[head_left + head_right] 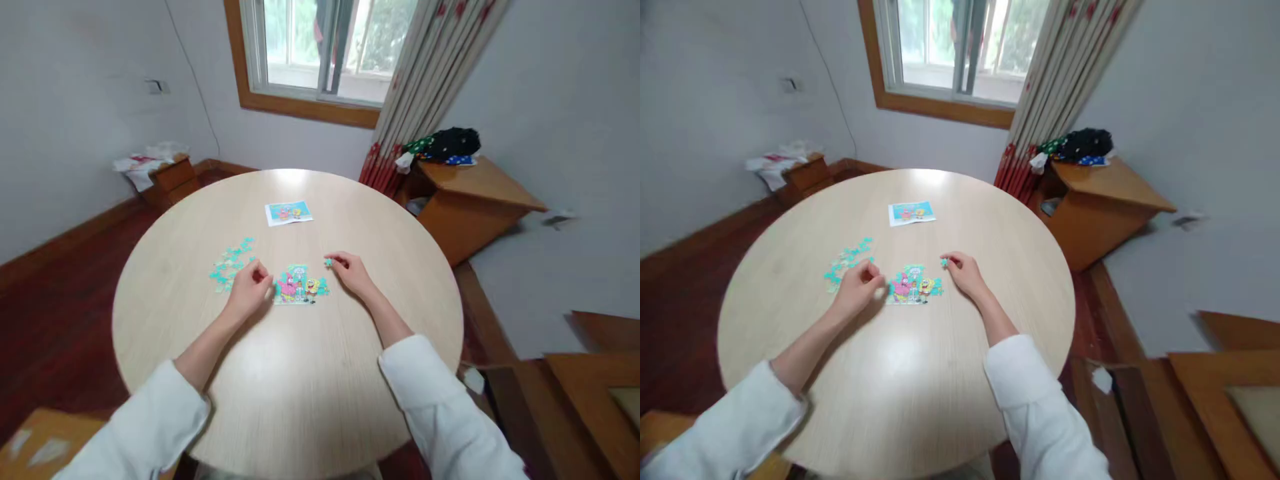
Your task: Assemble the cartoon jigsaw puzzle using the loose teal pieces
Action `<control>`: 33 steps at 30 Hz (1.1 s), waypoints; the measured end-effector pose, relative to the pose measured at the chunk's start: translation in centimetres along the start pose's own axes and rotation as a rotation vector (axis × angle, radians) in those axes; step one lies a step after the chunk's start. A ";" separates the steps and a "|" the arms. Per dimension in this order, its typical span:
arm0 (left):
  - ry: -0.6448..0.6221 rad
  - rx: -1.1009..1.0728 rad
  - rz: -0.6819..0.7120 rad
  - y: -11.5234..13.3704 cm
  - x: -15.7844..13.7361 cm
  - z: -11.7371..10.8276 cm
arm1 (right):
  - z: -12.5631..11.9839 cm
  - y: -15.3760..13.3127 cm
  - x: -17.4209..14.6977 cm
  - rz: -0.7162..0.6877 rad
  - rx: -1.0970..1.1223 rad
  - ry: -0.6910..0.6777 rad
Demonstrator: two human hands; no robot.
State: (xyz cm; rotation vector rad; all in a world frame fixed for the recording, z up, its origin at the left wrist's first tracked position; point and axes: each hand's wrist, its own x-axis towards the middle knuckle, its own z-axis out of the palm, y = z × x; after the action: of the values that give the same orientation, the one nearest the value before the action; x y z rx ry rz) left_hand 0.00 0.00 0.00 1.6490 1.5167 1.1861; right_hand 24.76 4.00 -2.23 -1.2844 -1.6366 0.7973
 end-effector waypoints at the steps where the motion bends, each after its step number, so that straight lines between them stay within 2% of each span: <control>1: -0.001 0.002 -0.006 0.0 0.0 -0.1 | 0.0 0.0 0.0 0.000 -0.006 0.011; 8: 0.005 -0.014 -0.006 -0.1 -0.1 -0.1 | -0.1 0.0 -0.1 -0.019 -0.036 0.063; 12: 0.005 -0.034 -0.005 -0.2 -0.1 0.0 | 0.3 -0.2 -0.2 0.003 0.023 0.064; 21: -0.016 -0.046 -0.006 -0.2 -0.2 0.1 | 2.1 -1.6 -0.9 0.098 0.148 -0.014; 33: -0.043 -0.045 -0.005 -0.2 -0.3 0.3 | 2.5 -1.6 -1.0 0.134 0.184 -0.038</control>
State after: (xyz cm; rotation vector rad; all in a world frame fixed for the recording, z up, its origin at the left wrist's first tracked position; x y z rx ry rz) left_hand 0.21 -0.22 -0.34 1.6298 1.4565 1.1661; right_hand 21.95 2.72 -2.08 -1.2638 -1.4798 1.0348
